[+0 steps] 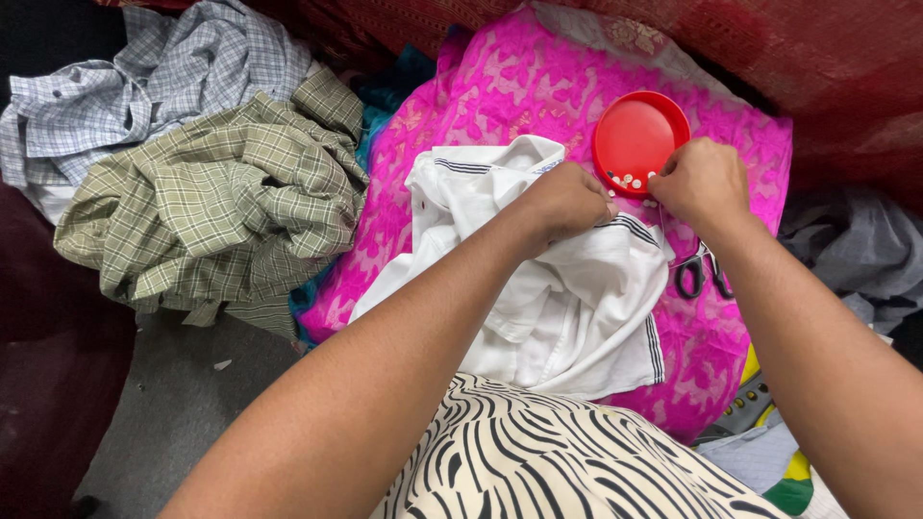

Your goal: The person sits on the floor and hand-sews white buttons onto a white shirt using a needle and thread. They thread the needle, pull the thread through, position buttons from a red lid onto the shirt placket, and stitch them in place, working on the shirt resting on a pink cushion.

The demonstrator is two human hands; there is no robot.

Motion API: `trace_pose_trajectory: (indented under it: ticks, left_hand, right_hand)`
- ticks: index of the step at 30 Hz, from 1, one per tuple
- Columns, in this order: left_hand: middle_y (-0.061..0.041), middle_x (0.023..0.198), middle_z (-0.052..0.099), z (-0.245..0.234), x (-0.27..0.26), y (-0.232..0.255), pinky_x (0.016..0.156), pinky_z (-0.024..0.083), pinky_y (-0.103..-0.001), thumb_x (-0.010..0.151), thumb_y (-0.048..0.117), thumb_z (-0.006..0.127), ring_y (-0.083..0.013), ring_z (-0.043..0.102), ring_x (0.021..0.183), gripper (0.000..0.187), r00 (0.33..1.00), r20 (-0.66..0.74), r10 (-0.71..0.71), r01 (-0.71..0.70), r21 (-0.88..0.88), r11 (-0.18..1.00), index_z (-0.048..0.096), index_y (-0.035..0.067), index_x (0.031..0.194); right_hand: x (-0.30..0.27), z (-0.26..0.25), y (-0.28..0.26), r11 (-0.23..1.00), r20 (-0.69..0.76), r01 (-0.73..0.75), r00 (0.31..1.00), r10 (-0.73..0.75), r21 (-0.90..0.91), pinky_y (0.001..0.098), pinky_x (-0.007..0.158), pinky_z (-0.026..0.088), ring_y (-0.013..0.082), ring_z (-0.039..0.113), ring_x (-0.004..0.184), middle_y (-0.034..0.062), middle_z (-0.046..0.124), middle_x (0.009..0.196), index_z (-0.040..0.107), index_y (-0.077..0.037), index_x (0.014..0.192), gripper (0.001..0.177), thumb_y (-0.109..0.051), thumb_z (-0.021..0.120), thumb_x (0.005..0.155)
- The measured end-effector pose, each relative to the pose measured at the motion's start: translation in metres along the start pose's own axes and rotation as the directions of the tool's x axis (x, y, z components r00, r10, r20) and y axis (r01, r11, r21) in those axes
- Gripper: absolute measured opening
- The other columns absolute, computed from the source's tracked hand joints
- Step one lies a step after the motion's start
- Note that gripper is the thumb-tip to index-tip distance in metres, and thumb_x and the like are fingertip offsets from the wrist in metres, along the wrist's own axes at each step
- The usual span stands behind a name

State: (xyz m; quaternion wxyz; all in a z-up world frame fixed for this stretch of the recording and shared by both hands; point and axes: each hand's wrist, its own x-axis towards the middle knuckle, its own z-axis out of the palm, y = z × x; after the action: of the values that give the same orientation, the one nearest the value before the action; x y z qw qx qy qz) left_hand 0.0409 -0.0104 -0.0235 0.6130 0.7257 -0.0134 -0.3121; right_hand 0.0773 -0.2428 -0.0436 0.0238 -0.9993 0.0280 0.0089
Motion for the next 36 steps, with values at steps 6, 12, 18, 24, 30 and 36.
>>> trace_pose_trajectory:
  ticks: [6, 12, 18, 24, 30, 36]
  left_hand:
    - [-0.009, 0.082, 0.075, -0.001, -0.003, 0.004, 0.059, 0.053, -0.034, 0.082, 0.017, 0.075, -0.0149, 0.066, 0.068, 0.020, 1.000, 0.005, -0.019, 0.019, -0.020, 1.000, 0.078, 0.002, 0.094]
    - [-0.008, 0.074, 0.071, -0.003, -0.006, 0.007, 0.056, 0.049, -0.038, 0.080, 0.020, 0.077, -0.0161, 0.060, 0.061, 0.020, 1.000, -0.010, -0.026, 0.027, 0.047, 0.999, 0.077, 0.000, 0.084]
    - [-0.009, 0.069, 0.070, -0.002, -0.004, 0.003, 0.060, 0.051, -0.036, 0.079, 0.026, 0.081, -0.0156, 0.063, 0.062, 0.029, 0.994, -0.086, 0.074, -0.066, 0.100, 0.993, 0.075, -0.002, 0.074]
    - [-0.009, 0.070, 0.068, 0.005, -0.002, 0.003, 0.061, 0.051, -0.037, 0.082, 0.024, 0.077, -0.0156, 0.061, 0.064, 0.028, 0.994, -0.082, 0.072, -0.071, 0.013, 0.997, 0.076, -0.004, 0.077]
    - [-0.008, 0.074, 0.075, 0.005, -0.010, 0.009, 0.066, 0.054, -0.034, 0.077, 0.023, 0.081, -0.0128, 0.067, 0.070, 0.021, 0.993, -0.058, 0.107, -0.107, -0.006, 0.994, 0.079, 0.002, 0.078]
    - [-0.007, 0.079, 0.078, 0.003, -0.019, 0.017, 0.069, 0.057, -0.033, 0.072, 0.021, 0.082, -0.0145, 0.073, 0.074, 0.018, 0.987, -0.087, 0.135, -0.128, 0.080, 0.989, 0.080, 0.004, 0.079]
  right_hand:
    - [-0.002, -0.011, -0.001, 0.969, 0.099, -0.119, 0.990, 0.099, 0.217, 0.0402, 0.070, 0.058, 0.0255, 0.073, 0.066, 0.0139, 0.073, 0.070, 0.078, -0.001, 0.085, 0.023, -0.024, 0.080, 0.082]
    - [-0.034, -0.051, -0.017, 0.700, 0.153, -0.201, 0.980, 0.131, 0.685, 0.0315, 0.061, 0.053, 0.0146, 0.067, 0.066, 0.0080, 0.071, 0.077, 0.074, -0.001, 0.095, 0.017, -0.017, 0.076, 0.095]
    - [-0.088, -0.077, -0.038, 0.274, 0.329, -0.310, 0.944, -0.022, 0.910, 0.0268, 0.061, 0.051, 0.0121, 0.062, 0.065, 0.0060, 0.068, 0.080, 0.073, 0.003, 0.097, 0.016, -0.012, 0.076, 0.093]
    - [-0.103, -0.079, -0.055, 0.371, 0.310, -0.290, 0.951, 0.006, 0.882, 0.0265, 0.059, 0.050, 0.0121, 0.063, 0.064, 0.0066, 0.070, 0.078, 0.074, 0.003, 0.097, 0.016, -0.012, 0.076, 0.091]
    - [-0.107, -0.084, -0.057, 0.464, 0.265, -0.250, 0.964, 0.033, 0.850, 0.0270, 0.058, 0.050, 0.0124, 0.064, 0.062, 0.0092, 0.071, 0.076, 0.074, 0.005, 0.097, 0.018, -0.013, 0.076, 0.092]
    - [-0.109, -0.088, -0.054, 0.409, 0.290, -0.281, 0.956, 0.040, 0.868, 0.0283, 0.064, 0.054, 0.0145, 0.068, 0.069, 0.0104, 0.073, 0.084, 0.075, 0.003, 0.101, 0.016, -0.012, 0.072, 0.094]
